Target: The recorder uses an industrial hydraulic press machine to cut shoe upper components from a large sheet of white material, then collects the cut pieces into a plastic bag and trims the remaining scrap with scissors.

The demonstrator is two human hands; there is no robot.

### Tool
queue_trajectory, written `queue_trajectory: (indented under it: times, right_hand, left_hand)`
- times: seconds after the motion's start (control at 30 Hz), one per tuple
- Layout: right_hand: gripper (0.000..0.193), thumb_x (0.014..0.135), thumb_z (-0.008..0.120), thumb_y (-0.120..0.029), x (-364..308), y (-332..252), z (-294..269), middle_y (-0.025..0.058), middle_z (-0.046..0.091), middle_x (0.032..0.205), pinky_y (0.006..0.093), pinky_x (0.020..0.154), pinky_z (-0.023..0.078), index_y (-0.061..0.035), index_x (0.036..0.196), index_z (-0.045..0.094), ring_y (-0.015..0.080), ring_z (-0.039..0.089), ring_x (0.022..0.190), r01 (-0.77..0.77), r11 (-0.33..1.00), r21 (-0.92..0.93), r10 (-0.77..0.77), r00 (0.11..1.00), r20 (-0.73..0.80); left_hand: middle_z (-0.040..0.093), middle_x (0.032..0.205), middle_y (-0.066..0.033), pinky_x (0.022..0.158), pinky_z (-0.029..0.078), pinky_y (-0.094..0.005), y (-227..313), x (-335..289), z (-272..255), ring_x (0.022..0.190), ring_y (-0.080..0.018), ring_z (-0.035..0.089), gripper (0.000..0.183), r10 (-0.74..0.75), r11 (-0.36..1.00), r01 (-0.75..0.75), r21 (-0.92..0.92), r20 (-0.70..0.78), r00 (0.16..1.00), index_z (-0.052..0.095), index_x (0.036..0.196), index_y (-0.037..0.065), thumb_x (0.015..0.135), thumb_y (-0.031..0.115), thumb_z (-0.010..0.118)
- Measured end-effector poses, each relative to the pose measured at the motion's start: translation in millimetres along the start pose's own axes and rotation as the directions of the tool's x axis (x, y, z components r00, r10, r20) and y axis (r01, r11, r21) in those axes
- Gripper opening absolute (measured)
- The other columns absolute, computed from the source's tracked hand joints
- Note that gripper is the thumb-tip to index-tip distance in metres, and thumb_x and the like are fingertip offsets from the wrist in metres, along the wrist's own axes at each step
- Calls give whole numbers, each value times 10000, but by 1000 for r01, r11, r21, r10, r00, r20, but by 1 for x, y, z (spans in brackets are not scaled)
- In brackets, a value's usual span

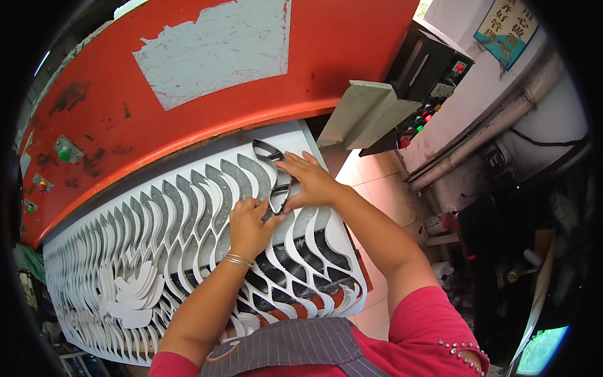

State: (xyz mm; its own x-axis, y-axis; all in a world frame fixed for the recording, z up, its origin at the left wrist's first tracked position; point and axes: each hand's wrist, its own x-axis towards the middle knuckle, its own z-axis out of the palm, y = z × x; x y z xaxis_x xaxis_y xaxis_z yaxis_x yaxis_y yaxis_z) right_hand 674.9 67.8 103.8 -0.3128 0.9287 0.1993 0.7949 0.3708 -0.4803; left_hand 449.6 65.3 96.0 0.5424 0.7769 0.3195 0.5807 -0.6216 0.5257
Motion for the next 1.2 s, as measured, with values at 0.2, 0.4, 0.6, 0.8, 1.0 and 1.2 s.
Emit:
queue_trajectory:
  times: [0.2, 0.4, 0.6, 0.8, 1.0, 1.2]
  right_hand:
    - [1064, 530, 833, -470, -3, -5, -1, 297, 330, 1417, 485, 1134, 110, -82, 1397, 354, 342, 246, 1386, 9, 999, -35, -8, 999, 39]
    - [1088, 555, 827, -468, -5, -19, -5, 294, 303, 1435, 490, 1130, 114, -100, 1432, 299, 351, 235, 1390, -20, 995, -95, 29, 995, 90]
    - [1075, 594, 831, -429, -26, -110, -45, 238, 361, 1426, 408, 1071, 300, -47, 1434, 280, 354, 364, 1321, -215, 975, 48, 214, 976, 27]
    - [709, 728, 752, -410, -43, -230, -36, 184, 599, 1180, 411, 918, 448, -33, 1278, 509, 333, 574, 1075, 82, 990, 112, -85, 996, 15]
    - [610, 785, 681, -439, 49, -365, 59, 176, 621, 1108, 417, 831, 485, -93, 1264, 527, 336, 602, 1000, 364, 912, 189, -382, 922, 69]
    - [429, 841, 641, -331, 158, -480, 91, 137, 650, 794, 464, 618, 510, -55, 1103, 442, 365, 639, 704, 434, 883, 177, -426, 901, -83]
  left_hand:
    - [578, 842, -60, 756, 397, -359, 0, -5, -2, 826, -242, 518, 491, 33, 999, -33, -6, -28, 999, 683, 1060, 36, 709, 375, 738]
    - [575, 859, -67, 761, 395, -367, 1, -14, -6, 843, -249, 517, 520, 49, 999, -49, 8, -24, 998, 665, 1096, 41, 712, 385, 733]
    - [597, 1134, -118, 976, 383, -380, -45, -52, -91, 1115, -304, 503, 489, -6, 979, -8, -203, -69, 998, 618, 1157, 51, 749, 293, 733]
    - [619, 1096, -75, 892, 448, -291, -200, -159, -304, 975, -146, 575, 296, -485, 852, 202, -483, -582, 653, 608, 1150, 3, 907, 172, 606]
    - [538, 1251, -195, 928, 424, -319, -373, -260, -430, 1051, -246, 567, 600, -358, 875, 414, -252, -912, 201, 393, 1346, -46, 852, 186, 644]
    - [514, 1210, -270, 916, 408, -408, -469, -314, -548, 998, -399, 527, 775, -151, 641, 763, -88, -988, 14, 299, 1359, -124, 750, 184, 666]
